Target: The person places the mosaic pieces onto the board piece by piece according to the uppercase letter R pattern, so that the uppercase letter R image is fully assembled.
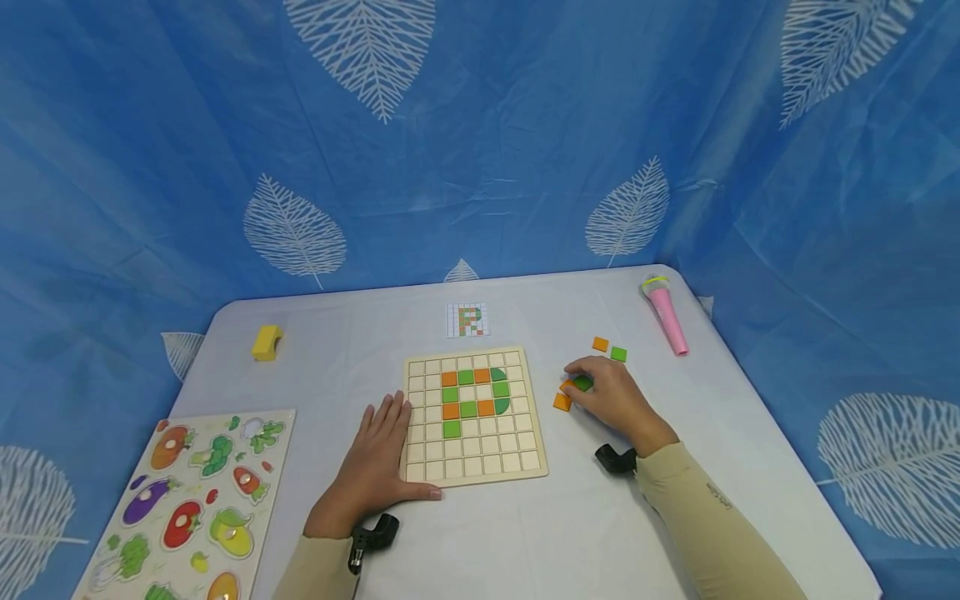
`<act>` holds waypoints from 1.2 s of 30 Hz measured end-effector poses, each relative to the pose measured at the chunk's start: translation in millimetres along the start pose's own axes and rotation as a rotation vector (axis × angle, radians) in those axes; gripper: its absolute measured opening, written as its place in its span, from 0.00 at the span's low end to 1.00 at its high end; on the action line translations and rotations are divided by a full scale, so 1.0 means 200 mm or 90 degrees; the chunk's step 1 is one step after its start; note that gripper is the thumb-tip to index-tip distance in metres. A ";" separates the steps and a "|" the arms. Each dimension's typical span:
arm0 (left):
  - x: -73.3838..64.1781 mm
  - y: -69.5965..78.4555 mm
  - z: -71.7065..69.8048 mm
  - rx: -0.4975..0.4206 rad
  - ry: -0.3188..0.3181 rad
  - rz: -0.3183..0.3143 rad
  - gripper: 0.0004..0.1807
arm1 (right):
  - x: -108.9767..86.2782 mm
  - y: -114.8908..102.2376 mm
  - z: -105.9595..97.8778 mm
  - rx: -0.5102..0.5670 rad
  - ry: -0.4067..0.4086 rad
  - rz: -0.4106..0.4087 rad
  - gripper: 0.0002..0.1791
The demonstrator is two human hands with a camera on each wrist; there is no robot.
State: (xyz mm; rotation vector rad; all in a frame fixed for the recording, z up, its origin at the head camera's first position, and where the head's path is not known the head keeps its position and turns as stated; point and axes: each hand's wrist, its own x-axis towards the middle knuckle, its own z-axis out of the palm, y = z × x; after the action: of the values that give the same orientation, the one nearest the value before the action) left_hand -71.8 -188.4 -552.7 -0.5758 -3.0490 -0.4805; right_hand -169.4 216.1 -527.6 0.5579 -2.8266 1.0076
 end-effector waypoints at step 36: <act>0.00 -0.01 0.02 -0.005 -0.002 -0.009 0.85 | 0.02 0.01 0.03 -0.052 -0.031 -0.008 0.14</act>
State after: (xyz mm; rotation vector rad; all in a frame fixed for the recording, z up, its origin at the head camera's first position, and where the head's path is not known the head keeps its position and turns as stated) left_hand -71.9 -188.8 -557.0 -0.5560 -3.0580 -0.4917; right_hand -173.0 212.1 -532.4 0.5989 -2.8867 0.8836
